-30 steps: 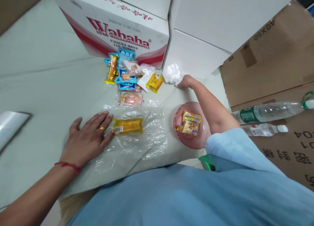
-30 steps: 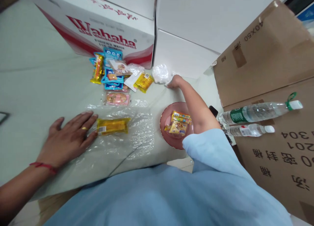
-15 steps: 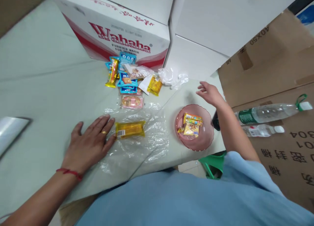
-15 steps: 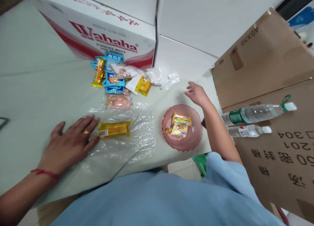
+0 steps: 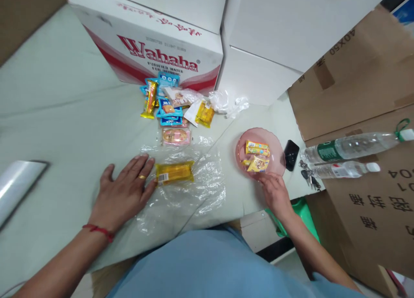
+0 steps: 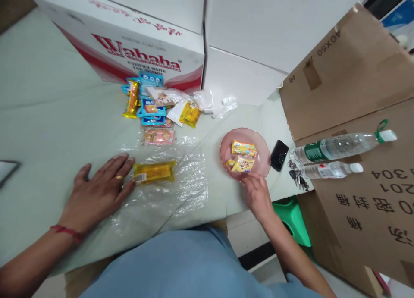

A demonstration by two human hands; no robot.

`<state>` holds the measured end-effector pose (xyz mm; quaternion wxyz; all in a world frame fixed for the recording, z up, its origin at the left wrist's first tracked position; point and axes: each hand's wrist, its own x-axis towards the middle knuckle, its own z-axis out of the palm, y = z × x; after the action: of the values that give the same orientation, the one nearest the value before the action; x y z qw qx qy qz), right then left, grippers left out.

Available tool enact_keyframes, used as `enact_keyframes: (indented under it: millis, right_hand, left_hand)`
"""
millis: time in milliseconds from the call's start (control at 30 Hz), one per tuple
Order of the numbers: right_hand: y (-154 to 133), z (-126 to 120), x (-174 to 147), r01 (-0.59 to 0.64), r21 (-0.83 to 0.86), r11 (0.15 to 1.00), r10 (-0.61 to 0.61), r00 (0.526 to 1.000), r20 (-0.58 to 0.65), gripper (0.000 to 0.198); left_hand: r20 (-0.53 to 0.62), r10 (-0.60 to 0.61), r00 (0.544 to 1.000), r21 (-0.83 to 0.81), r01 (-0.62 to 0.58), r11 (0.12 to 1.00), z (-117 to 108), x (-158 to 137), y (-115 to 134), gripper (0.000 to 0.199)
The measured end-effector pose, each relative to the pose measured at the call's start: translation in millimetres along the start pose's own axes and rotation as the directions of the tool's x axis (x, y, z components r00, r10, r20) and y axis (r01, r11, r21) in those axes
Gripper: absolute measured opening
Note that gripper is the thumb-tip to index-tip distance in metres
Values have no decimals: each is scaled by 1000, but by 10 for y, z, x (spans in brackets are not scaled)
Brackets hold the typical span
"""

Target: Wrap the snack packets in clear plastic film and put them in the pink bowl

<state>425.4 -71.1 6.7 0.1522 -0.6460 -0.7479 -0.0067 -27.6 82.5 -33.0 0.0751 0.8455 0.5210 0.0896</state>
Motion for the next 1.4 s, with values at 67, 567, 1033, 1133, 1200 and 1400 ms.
enact_keyframes:
  millis: [67,567,1033,1133,1200,1400]
  right_hand:
    - [272,65,253,-44,-42,998,42,998,-43,31]
    - [-99,308,1205,117,50,992,-107,981,-163,42]
    - [-761,419,708,248,359,900,-322,932,164,42]
    - [-1060,438,1056,279,371,886,-320,946,52,43]
    - [-1291,549,1302,336,353,873,-389,917,91,55]
    - [-1611,854,1717,372,320,871,-460,845,271,49]
  left_hand:
    - [6,-2,1000,4,2,1000,15,-1,-9,66]
    - [-6,-4,1000,-66,4,998,114,-11,-44,67]
    - [33,193,981,-47,-192,980,85,-153,-370,69]
    - [41,187,981,-83,-183,980,72,-132,-368,70]
    - [53,172,984,-120,-164,979,45,-114,-389,71]
    - [44,109,993,-161,-100,982,-32,-133,-464,68]
